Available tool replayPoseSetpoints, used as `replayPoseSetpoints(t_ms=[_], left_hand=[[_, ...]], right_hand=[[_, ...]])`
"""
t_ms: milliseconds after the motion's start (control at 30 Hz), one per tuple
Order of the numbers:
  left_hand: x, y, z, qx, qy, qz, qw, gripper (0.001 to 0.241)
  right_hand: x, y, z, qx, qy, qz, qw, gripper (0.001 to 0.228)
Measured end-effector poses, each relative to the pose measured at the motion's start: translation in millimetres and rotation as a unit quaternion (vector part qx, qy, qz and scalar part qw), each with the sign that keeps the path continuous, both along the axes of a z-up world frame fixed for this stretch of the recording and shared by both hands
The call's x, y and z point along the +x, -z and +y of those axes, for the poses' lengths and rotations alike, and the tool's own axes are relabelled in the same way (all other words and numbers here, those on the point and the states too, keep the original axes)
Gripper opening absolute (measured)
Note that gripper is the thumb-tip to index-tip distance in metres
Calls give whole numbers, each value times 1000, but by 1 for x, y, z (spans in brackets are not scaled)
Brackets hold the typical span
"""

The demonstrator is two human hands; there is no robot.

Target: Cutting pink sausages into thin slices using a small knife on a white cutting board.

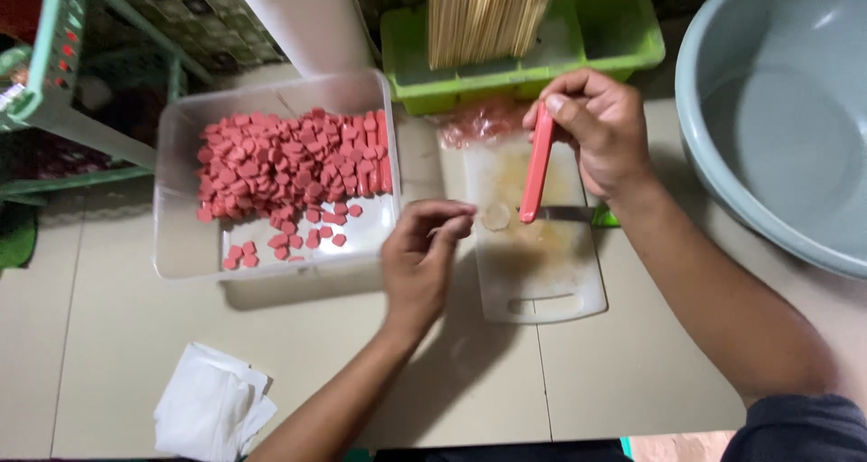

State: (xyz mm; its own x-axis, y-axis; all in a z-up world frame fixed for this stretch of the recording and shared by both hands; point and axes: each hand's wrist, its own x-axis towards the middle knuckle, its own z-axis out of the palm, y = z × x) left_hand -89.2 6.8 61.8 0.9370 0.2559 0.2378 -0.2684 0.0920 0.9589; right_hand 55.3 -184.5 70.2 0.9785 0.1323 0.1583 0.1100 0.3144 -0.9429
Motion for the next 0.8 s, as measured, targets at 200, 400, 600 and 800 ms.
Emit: replayPoseSetpoints(t_ms=[200, 400, 600, 800], left_hand=[[63, -2, -43, -26, -1, 21, 999, 13], [129, 21, -40, -118, -72, 14, 990, 12], [150, 45, -37, 38, -135, -16, 990, 16], [147, 54, -23, 313, -178, 4, 933, 26]], right_hand=[[8, 4, -7, 14, 10, -7, 1000, 22], [15, 8, -9, 28, 23, -30, 999, 21], [25, 29, 0, 8, 51, -54, 997, 19], [30, 43, -1, -7, 68, -49, 996, 16]])
